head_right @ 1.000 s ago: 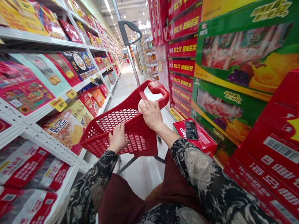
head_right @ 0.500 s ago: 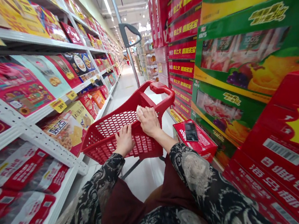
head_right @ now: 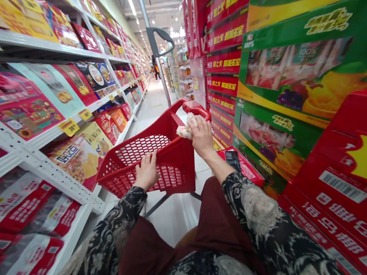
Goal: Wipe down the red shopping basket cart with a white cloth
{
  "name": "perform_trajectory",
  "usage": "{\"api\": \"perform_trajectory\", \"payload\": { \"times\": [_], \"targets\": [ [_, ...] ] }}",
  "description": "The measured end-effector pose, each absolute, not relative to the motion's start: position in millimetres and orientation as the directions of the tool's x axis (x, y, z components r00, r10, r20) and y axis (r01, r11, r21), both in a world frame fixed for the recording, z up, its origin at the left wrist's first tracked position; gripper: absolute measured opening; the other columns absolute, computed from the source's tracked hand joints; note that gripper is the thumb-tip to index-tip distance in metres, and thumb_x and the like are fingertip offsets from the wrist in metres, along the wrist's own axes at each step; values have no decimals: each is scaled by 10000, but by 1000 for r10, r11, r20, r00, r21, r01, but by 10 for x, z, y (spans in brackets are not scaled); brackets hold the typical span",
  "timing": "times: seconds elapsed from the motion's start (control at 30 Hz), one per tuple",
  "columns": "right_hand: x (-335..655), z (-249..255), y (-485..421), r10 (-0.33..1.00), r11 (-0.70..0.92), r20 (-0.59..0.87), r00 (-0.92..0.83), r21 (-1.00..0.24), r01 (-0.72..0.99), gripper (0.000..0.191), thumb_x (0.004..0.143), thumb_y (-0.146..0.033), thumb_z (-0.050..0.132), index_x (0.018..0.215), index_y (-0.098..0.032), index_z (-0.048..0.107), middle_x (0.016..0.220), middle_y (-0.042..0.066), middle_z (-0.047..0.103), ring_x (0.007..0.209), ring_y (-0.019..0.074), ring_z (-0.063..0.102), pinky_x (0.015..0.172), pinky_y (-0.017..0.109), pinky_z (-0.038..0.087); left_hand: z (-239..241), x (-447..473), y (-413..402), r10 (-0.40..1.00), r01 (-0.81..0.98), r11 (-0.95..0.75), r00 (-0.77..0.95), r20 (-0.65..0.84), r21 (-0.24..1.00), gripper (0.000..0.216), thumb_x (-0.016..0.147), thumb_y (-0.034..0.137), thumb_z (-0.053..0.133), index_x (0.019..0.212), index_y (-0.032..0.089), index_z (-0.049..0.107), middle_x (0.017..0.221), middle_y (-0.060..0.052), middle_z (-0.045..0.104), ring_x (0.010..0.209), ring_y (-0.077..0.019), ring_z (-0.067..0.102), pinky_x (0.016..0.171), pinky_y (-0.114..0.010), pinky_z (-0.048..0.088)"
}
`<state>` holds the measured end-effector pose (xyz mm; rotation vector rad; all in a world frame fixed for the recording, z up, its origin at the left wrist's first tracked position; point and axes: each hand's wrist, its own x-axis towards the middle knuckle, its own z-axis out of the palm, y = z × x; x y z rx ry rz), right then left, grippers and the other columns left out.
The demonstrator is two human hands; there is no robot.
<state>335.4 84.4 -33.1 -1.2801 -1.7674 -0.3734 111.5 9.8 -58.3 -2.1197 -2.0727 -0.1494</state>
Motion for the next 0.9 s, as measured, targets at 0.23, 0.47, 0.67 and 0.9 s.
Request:
{"api": "perform_trajectory", "payload": {
  "times": [0.23,0.47,0.67,0.9],
  "targets": [
    [3011,-456,763,633,488,758,-155,-236,840,419,807,-172,509,1220,-153,576,1427,130,416,1357,297,274,1130,536,162,-533,1131,89,988,1000,-10,14,151,-26,777,749,137,478,1466,164,177,1531,-137,237,1390,-286,236,1049,-538,332],
    [2893,-475,767,615,546,756,-225,-202,813,325,875,-168,472,1166,-181,618,1396,108,476,1356,273,313,1140,539,150,-575,1120,116,985,999,7,0,172,-39,819,722,179,537,1461,151,185,1510,-158,269,1386,-292,242,1040,-522,347],
    [2698,-610,793,514,694,755,-406,-88,714,272,923,-168,453,1103,-207,653,1334,85,551,1316,228,402,1125,500,246,-551,1142,104,987,999,10,-3,163,-41,804,737,189,528,1463,172,183,1519,-149,256,1389,-287,240,1038,-523,348],
    [2956,-470,850,514,688,771,-376,-108,718,267,920,-156,450,1040,-207,683,1292,94,580,1245,214,472,1080,440,335,-557,1149,87,986,1000,-6,9,166,-17,769,746,104,436,1467,171,178,1524,-153,254,1393,-282,239,1023,-575,338]
  ]
}}
